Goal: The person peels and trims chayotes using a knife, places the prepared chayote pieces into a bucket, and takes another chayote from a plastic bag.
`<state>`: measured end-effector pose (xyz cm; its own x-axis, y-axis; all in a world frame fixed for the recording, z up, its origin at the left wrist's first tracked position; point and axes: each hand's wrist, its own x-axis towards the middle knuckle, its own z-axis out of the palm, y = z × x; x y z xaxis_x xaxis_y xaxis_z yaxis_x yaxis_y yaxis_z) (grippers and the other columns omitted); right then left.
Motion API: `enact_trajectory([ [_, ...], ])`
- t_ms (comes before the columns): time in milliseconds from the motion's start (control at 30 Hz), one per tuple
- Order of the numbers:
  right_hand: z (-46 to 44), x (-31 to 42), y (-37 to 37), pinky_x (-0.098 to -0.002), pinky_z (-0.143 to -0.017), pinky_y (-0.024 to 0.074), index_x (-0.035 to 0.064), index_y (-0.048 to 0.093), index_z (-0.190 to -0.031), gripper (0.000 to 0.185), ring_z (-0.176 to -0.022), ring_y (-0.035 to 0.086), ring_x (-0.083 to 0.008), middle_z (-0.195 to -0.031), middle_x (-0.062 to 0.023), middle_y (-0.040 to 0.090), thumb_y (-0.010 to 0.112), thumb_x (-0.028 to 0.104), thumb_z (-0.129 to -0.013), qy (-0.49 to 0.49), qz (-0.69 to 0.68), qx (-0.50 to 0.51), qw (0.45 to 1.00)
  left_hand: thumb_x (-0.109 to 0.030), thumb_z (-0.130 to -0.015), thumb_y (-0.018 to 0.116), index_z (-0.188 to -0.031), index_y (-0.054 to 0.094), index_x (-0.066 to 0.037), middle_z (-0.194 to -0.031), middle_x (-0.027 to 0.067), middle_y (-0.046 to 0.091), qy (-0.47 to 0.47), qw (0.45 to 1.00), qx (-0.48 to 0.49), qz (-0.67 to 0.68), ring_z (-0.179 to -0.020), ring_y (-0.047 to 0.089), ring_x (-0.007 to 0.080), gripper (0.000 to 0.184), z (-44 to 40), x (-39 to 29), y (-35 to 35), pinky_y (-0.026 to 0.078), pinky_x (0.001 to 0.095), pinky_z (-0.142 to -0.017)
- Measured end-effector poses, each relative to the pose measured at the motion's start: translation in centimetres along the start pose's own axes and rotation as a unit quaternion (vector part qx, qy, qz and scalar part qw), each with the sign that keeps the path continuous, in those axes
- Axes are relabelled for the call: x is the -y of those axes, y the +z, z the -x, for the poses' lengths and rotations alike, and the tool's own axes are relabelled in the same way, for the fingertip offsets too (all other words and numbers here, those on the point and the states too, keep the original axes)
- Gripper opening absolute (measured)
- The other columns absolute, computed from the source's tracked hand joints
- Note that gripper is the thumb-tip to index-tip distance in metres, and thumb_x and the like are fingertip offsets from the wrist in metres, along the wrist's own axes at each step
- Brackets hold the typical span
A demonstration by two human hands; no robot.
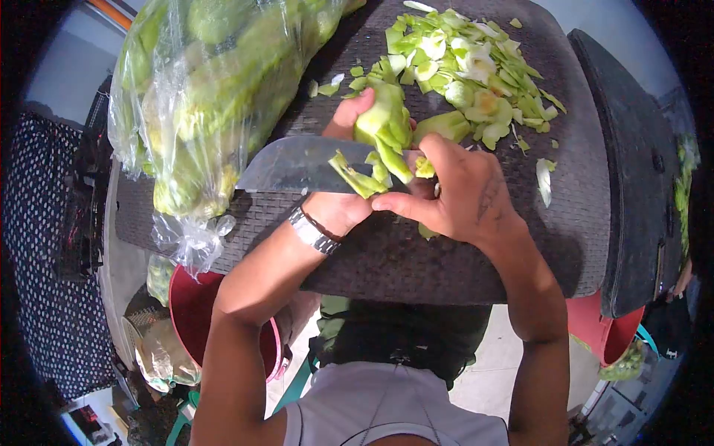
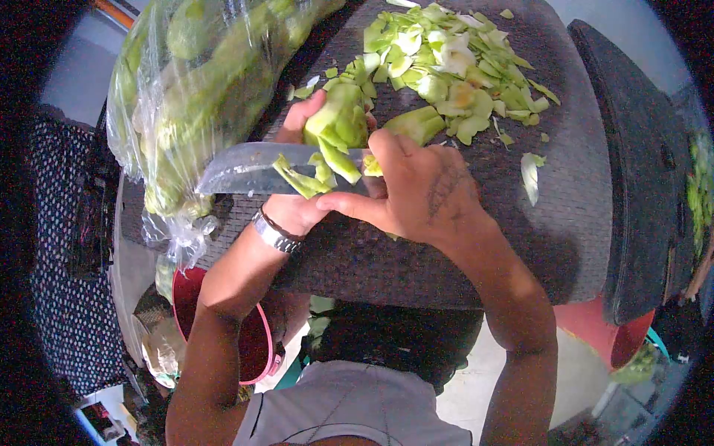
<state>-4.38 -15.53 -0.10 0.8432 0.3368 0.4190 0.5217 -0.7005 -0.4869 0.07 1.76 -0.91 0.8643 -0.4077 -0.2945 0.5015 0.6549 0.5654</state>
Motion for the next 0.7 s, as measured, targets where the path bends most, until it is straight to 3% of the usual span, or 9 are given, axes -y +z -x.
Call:
enact_trajectory([
  [67,-0.2,-0.4,-0.3,-0.0457,-0.060,0.0542,0.0019,0.061,-0.096,0.067,-0.067,0.070,-0.0390,-0.075,-0.0184,0.067,0.080,0.064,-0.079,0.068,-0.018,0.011,0.997,-0.051,-0.097,0.060,-0.112,0.066,-0.007,-0.099,0.0081,0.071,0.028,0.998,-0.035,-0.034,-0.087,0.071,0.0208,0.046,-0.1,0.1,0.2,0.058,0.0355,-0.074],
  [133,-1.0,-1.8,-1.6,-0.0443,-0.060,0.0523,0.0018,0.063,-0.088,0.063,-0.064,0.069,-0.0368,-0.071,-0.0180,0.065,0.079,0.062,-0.082,0.180,-0.051,0.015,0.982,-0.052,-0.100,0.051,-0.118,0.063,-0.009,-0.102,0.0067,0.071,0.017,0.998,0.029,-0.050,-0.088,0.071,0.0185,0.048,0.6,-0.4,-0.8,0.051,0.0327,-0.054],
  [167,-1.4,-2.4,-2.5,-0.0435,-0.059,0.0492,0.0000,0.063,-0.078,0.063,-0.060,0.065,-0.0334,-0.066,-0.0175,0.063,0.076,0.061,-0.086,0.225,-0.099,0.006,0.969,-0.053,-0.101,0.049,-0.122,0.062,-0.008,-0.104,0.0085,0.072,0.002,0.997,0.056,-0.060,-0.088,0.072,0.0207,0.052,0.3,-0.7,-0.7,0.052,0.0321,-0.052],
  [267,-1.7,-4.6,-2.7,-0.0435,-0.058,0.0474,-0.0007,0.063,-0.076,0.064,-0.059,0.063,-0.0310,-0.066,-0.0167,0.063,0.074,0.062,-0.088,0.245,-0.145,-0.071,0.956,-0.054,-0.102,0.046,-0.128,0.061,-0.007,-0.108,0.0110,0.072,0.001,0.996,0.057,-0.067,-0.090,0.073,0.0227,0.056,0.0,-0.9,-0.2,0.054,0.0301,-0.052],
  [400,-1.1,-0.6,-3.2,-0.0454,-0.061,0.0528,0.0012,0.062,-0.085,0.062,-0.062,0.068,-0.0360,-0.067,-0.0161,0.064,0.078,0.061,-0.084,0.158,-0.071,-0.001,0.985,-0.053,-0.102,0.048,-0.130,0.060,-0.007,-0.110,0.0129,0.072,0.051,0.999,-0.004,0.007,-0.092,0.074,0.0240,0.055,-0.4,0.0,-1.0,0.060,0.0330,-0.065],
  [433,-0.7,-0.4,-2.2,-0.0460,-0.060,0.0556,0.0025,0.058,-0.087,0.065,-0.064,0.070,-0.0373,-0.069,-0.0159,0.065,0.080,0.063,-0.080,0.115,-0.073,0.007,0.991,-0.054,-0.102,0.050,-0.127,0.062,-0.007,-0.110,0.0138,0.073,0.095,0.994,-0.044,0.022,-0.094,0.074,0.0264,0.055,-0.7,0.7,-0.7,0.062,0.0384,-0.080],
  [533,-0.2,0.0,-0.2,-0.0450,-0.058,0.0563,0.0033,0.054,-0.086,0.068,-0.063,0.071,-0.0361,-0.071,-0.0154,0.065,0.081,0.065,-0.078,0.032,-0.043,-0.019,0.998,-0.057,-0.096,0.059,-0.114,0.063,-0.007,-0.096,0.0103,0.071,0.021,1.000,0.001,-0.003,-0.082,0.072,0.0232,0.053,-0.1,-0.3,0.2,0.060,0.0363,-0.071],
  [700,-0.2,0.1,-0.3,-0.0447,-0.057,0.0567,0.0029,0.054,-0.090,0.070,-0.064,0.071,-0.0361,-0.073,-0.0153,0.066,0.083,0.065,-0.075,0.021,-0.012,-0.014,1.000,-0.057,-0.095,0.061,-0.115,0.064,-0.005,-0.097,0.0130,0.072,-0.003,1.000,0.026,0.010,-0.084,0.073,0.0256,0.056,0.3,-0.3,0.2,0.061,0.0382,-0.078],
])
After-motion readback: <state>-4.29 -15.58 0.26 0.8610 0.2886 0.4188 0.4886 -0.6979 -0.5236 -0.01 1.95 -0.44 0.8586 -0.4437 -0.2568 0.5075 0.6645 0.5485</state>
